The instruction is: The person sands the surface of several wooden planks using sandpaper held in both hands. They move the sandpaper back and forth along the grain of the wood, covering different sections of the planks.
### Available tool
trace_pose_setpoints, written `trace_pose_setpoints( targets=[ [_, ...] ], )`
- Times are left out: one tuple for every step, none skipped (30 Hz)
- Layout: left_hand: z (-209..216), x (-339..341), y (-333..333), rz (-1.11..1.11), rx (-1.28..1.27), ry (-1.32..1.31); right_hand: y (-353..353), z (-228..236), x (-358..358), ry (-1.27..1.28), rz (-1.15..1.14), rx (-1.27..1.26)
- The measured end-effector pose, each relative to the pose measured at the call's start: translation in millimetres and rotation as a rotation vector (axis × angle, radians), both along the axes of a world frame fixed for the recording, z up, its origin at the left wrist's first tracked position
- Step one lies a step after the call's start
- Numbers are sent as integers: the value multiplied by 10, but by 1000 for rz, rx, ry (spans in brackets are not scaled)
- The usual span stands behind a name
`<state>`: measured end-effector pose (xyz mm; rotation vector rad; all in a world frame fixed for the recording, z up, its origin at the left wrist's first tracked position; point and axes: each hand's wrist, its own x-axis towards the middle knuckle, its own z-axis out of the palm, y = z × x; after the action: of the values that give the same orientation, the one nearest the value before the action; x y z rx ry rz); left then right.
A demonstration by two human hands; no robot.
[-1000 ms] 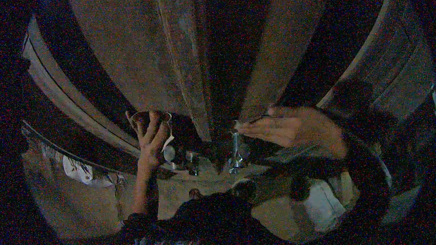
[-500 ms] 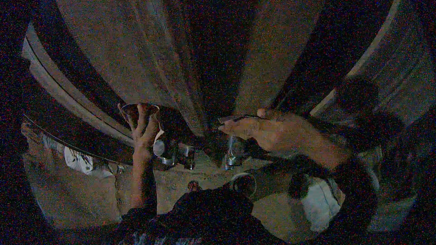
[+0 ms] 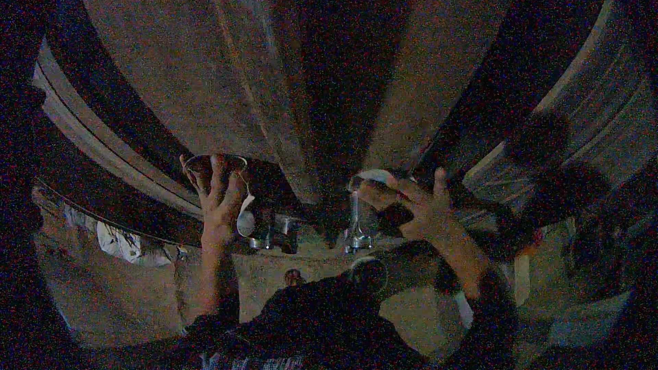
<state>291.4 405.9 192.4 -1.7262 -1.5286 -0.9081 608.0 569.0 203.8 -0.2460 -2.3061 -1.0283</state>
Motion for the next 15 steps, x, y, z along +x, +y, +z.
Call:
trace_pose_setpoints(
  targets=[
    [14, 3, 10, -14, 56, 30, -10, -57, 40, 14, -56, 70],
    [28, -3, 19, -17, 56, 32, -8, -110, 62, -40, -158, 59],
    [41, -18, 32, -31, 73, 43, -8, -158, 93, -37, -187, 74],
    [59, -39, 46, -45, 126, 67, 8, -192, 107, 28, -104, 96],
    [73, -66, 68, -68, 208, 100, 23, -221, 119, 75, -15, -21],
    [89, -93, 85, -67, 232, 116, 49, -238, 124, 73, -20, -39],
    [99, -118, 114, -83, 278, 125, 68, -251, 125, 50, -63, -42],
    [109, -138, 133, -98, 323, 133, 88, -255, 129, -21, -90, -199],
    [113, -149, 165, -102, 353, 136, 104, -252, 128, -52, -65, -275],
    [122, -157, 184, -68, 283, 136, 121, -241, 129, -8, 27, -376],
    [120, -153, 220, -78, 309, 130, 133, -226, 129, -8, 153, -696],
    [126, -147, 249, -69, 285, 151, 149, -199, 129, -50, 133, -537],
    [116, -134, 271, -101, 330, 114, 164, -178, 132, -37, 159, -308],
    [114, -115, 285, -103, 322, 103, 178, -143, 131, -98, 97, -201],
    [105, -97, 293, -111, 334, 100, 192, -112, 139, -142, 32, -132]
  ],
)
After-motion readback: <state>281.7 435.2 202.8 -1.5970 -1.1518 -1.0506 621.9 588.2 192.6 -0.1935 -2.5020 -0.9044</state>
